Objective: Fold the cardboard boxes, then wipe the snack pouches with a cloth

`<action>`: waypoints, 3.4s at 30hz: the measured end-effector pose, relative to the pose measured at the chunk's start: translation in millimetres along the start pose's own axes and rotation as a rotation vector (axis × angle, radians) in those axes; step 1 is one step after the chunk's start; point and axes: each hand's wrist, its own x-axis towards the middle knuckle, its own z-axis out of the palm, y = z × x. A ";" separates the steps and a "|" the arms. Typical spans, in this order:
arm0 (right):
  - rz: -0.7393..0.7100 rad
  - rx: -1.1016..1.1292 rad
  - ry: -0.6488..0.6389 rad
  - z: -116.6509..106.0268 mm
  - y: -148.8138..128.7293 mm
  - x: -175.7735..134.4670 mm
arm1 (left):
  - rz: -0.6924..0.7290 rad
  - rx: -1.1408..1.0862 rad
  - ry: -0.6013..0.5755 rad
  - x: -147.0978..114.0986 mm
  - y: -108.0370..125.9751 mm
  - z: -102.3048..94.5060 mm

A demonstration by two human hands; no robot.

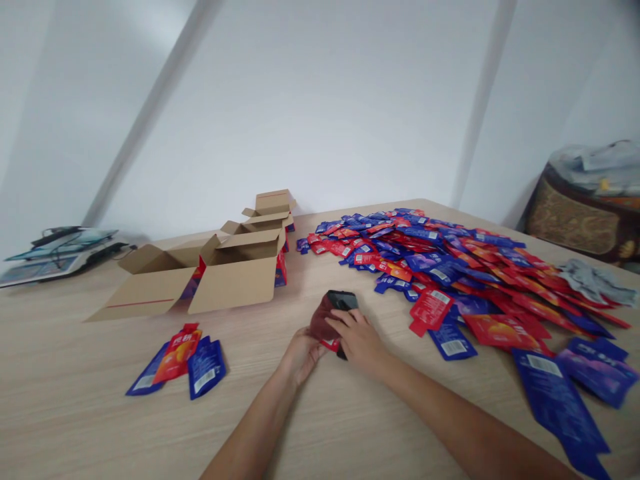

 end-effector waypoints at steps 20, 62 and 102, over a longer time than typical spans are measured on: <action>-0.011 0.143 0.219 -4.5 18.4 -4.4 | 0.657 1.656 0.094 -3.5 -3.6 -6.7; -0.069 0.687 -0.034 -8.7 20.5 3.1 | -0.150 0.469 -0.049 6.2 5.9 -5.6; 0.197 -0.070 0.092 1.8 38.3 6.7 | 0.124 0.859 0.280 4.1 7.4 -13.6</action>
